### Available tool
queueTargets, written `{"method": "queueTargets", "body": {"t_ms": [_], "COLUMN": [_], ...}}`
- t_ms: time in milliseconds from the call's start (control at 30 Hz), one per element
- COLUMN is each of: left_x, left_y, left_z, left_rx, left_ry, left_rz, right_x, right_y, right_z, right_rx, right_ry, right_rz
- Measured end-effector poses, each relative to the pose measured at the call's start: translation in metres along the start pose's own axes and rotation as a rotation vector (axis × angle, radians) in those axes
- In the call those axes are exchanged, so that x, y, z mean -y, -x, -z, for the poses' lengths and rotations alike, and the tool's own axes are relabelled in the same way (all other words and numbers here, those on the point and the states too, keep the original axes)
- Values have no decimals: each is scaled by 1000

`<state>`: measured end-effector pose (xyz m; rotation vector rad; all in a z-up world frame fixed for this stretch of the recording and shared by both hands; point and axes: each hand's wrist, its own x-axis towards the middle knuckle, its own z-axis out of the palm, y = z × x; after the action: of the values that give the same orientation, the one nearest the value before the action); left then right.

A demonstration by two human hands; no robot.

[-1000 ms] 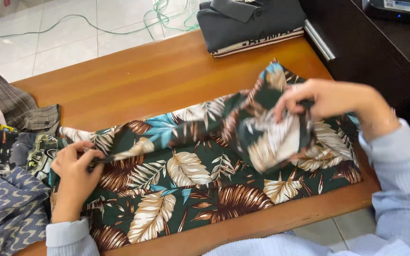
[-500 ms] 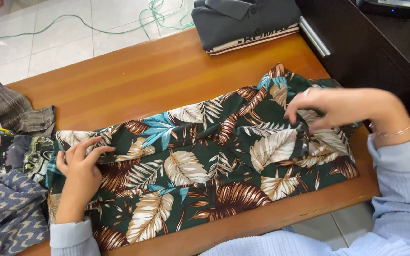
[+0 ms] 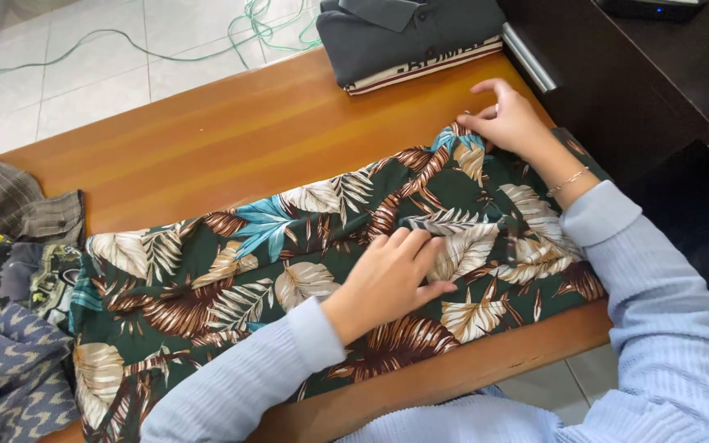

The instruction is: Folding a patterned shirt on a wooden table

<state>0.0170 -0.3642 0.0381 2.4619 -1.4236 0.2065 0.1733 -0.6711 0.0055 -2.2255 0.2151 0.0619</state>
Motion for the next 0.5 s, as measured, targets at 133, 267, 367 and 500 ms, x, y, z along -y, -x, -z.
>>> {"method": "queueTargets", "body": {"t_ms": [133,267,367,500], "left_x": [16,24,20,35], "left_y": [-5,5,19,32], "left_z": [-48,-19,23,35], "left_rx": [-118,-170,-114,32], "left_ry": [-27,40,192,232], "left_rz": [-32,-31,-64,-75], "right_x": [-40,-50,-38,-35], "right_y": [-25,-23,-10,2], "right_z": [-9,-5,-4,-1], "right_rx": [4,5,-3,21], "right_ry": [-246,-380,-429,-360], "right_rz": [157,176,91,67]}}
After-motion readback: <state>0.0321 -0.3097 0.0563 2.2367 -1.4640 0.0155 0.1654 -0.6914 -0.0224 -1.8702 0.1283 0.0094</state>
